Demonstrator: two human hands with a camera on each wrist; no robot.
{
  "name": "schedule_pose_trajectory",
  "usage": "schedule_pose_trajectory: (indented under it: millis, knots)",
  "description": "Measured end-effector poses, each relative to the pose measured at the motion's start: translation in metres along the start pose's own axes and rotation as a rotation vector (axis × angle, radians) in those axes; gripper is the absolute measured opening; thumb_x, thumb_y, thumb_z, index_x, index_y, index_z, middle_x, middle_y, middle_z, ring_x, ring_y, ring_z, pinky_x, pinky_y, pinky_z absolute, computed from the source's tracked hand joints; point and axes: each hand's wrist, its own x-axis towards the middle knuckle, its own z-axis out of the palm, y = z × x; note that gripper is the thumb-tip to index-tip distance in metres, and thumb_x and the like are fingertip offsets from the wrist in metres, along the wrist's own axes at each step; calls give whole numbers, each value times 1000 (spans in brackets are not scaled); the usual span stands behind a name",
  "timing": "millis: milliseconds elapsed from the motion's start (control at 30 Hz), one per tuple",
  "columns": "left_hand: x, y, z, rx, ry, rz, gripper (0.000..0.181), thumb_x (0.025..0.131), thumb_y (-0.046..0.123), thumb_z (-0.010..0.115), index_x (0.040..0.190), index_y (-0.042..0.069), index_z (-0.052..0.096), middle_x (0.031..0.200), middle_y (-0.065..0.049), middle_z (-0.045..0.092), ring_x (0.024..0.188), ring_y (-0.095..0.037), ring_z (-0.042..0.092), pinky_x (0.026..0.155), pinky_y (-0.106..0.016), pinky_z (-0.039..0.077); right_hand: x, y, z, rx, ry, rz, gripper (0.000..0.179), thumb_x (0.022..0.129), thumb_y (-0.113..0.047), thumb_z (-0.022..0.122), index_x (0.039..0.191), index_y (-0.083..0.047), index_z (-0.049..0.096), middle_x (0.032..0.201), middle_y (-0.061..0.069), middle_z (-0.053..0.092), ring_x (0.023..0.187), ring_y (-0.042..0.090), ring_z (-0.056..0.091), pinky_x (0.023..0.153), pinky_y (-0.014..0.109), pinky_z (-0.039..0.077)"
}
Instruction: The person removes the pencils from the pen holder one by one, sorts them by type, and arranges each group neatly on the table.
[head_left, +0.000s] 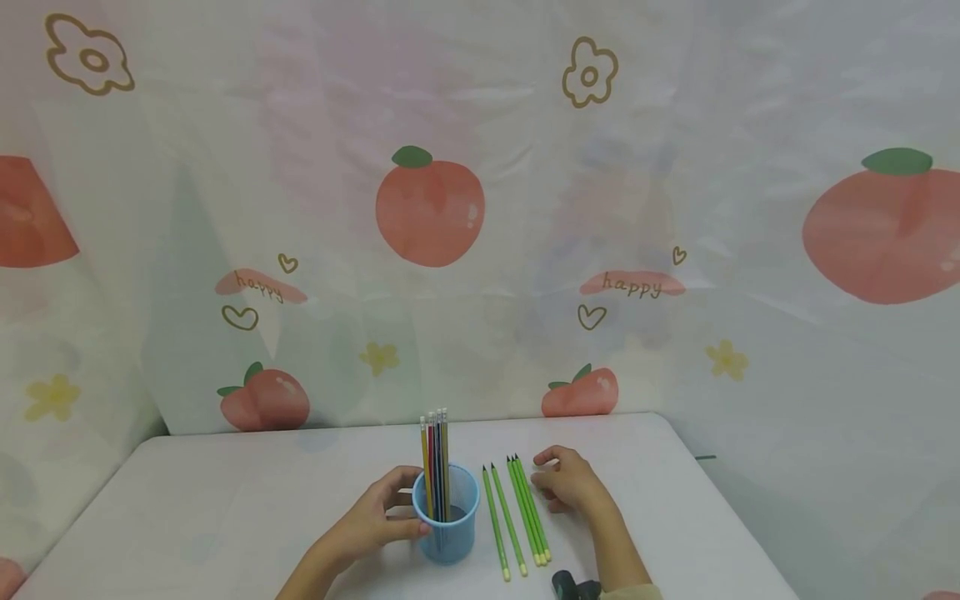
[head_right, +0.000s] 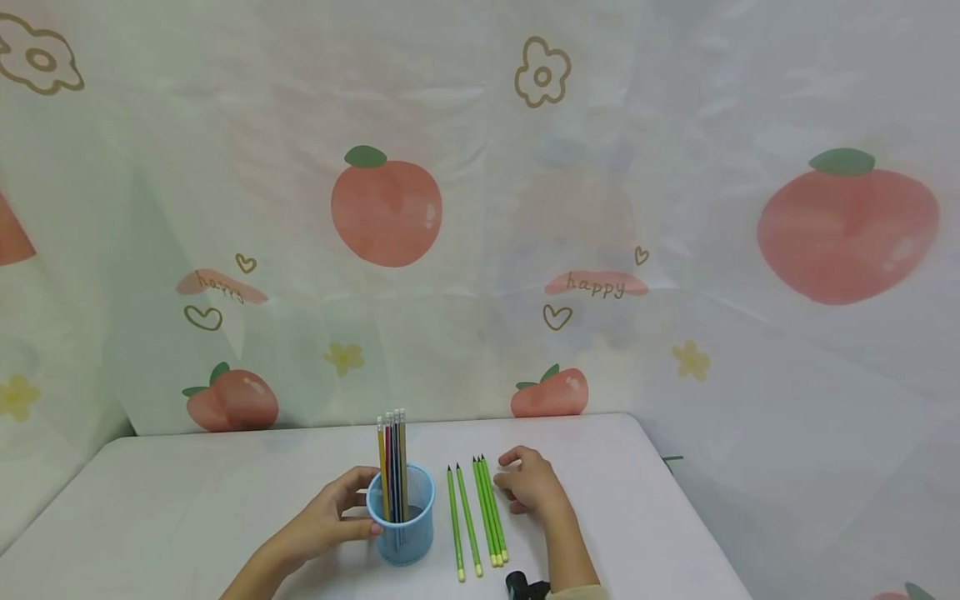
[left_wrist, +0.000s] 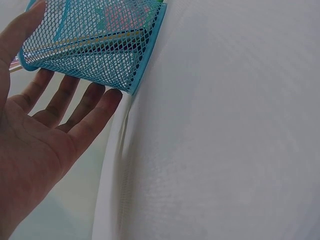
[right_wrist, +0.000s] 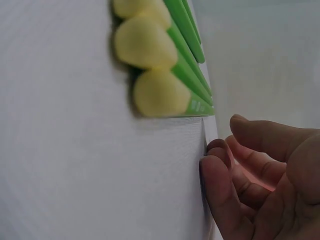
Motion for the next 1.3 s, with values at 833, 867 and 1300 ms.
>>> schedule_pose_trajectory:
  millis: [833, 867, 1300]
  knots:
    - [-2, 6, -3, 17, 6, -33, 62, 86, 21, 79, 138, 8, 48, 138, -14, 55, 123, -33, 57, 101, -54, 51, -24, -53, 22, 123, -692, -484, 77, 77, -8, 83, 144, -9, 46, 139, 13, 57, 128, 33, 54, 105, 57, 46]
    - [-2, 6, -3, 18, 5, -35, 62, 86, 21, 79, 138, 9, 49, 138, -14, 55, 123, -33, 57, 101, -54, 51, -24, -54, 26, 134, -692, -485, 76, 76, -7, 83, 143, -7, 47, 138, 13, 58, 127, 34, 55, 105, 56, 47]
    - [-3, 1, -13, 13, -34, 49, 64, 86, 22, 79, 140, 9, 47, 141, -16, 52, 125, -35, 55, 101, -50, 51, -22, -51, 51, 248, -647, -464, 75, 71, -3, 85, 137, -14, 50, 130, 5, 62, 124, 30, 56, 102, 45, 51]
